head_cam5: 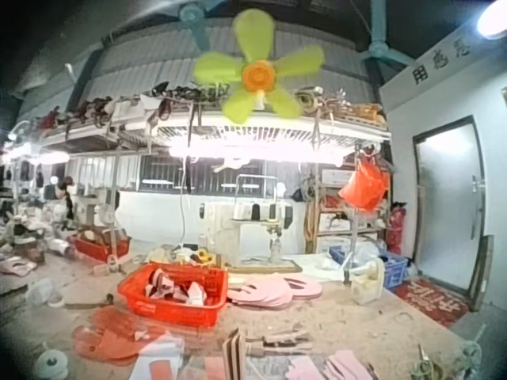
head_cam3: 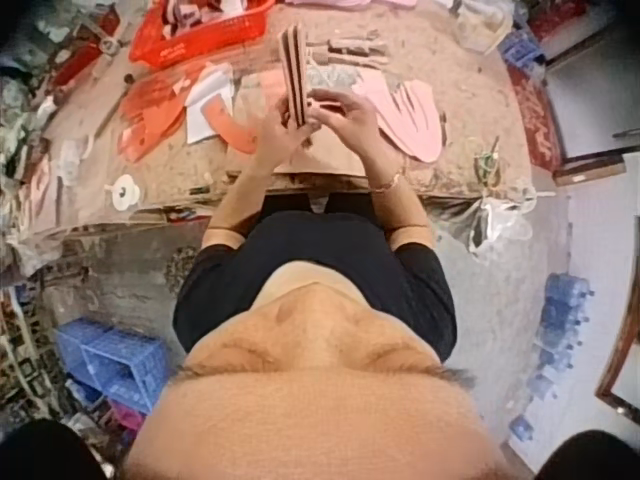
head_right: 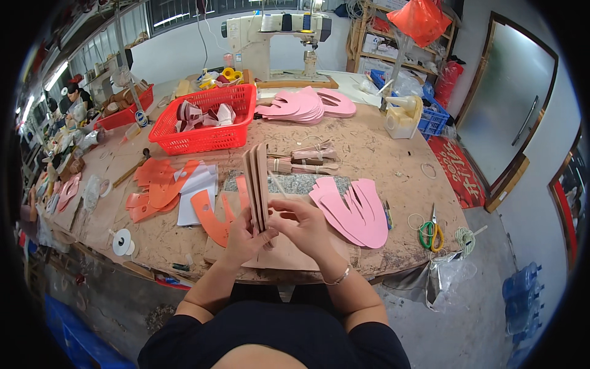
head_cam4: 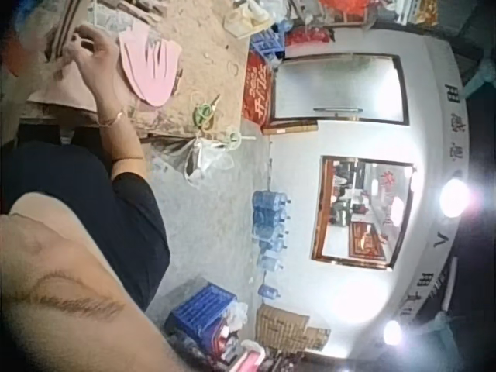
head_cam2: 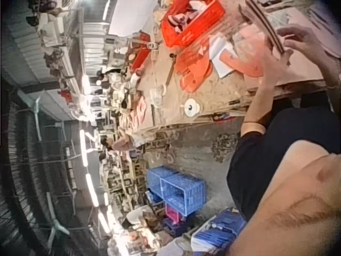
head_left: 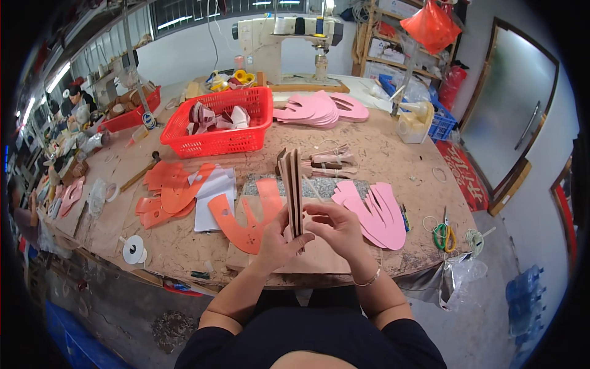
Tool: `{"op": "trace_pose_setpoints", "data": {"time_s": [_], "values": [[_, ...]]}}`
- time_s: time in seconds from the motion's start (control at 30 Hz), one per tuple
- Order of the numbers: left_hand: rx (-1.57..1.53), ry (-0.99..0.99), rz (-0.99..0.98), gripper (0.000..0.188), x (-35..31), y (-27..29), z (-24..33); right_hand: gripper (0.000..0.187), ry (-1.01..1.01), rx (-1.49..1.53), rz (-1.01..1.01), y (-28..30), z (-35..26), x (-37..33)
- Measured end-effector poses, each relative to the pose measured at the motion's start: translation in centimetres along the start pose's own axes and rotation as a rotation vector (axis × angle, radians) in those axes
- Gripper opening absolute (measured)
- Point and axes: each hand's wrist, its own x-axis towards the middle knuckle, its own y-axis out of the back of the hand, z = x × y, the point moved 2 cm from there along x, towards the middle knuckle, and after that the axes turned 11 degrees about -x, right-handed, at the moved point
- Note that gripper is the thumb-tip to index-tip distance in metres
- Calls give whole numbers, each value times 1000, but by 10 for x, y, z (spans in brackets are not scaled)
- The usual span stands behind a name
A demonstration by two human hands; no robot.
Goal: The person marks pink and orange U-shaped fabric pieces with a white marker, then stacks them on the worktable. The person also handles a stack of wooden shoe lasts, separating and restacking them.
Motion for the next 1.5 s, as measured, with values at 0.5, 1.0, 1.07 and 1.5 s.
{"op": "trace_pose_setpoints", "data": {"time_s": [0.5,1.0,1.07,1.5], "values": [[13,53,27,78,-3,13,-12,24,-7,167,21,-27,16,-4],[-479,-49,44,47,1,-3,-33,23,112,13,225,-32,9,-8],[-540,5,13,48,0,-2,-28,23,106,28,206,-31,7,-8],[-284,-24,63,54,-4,-1,-31,20,60,-153,149,-17,-5,-5]]}}
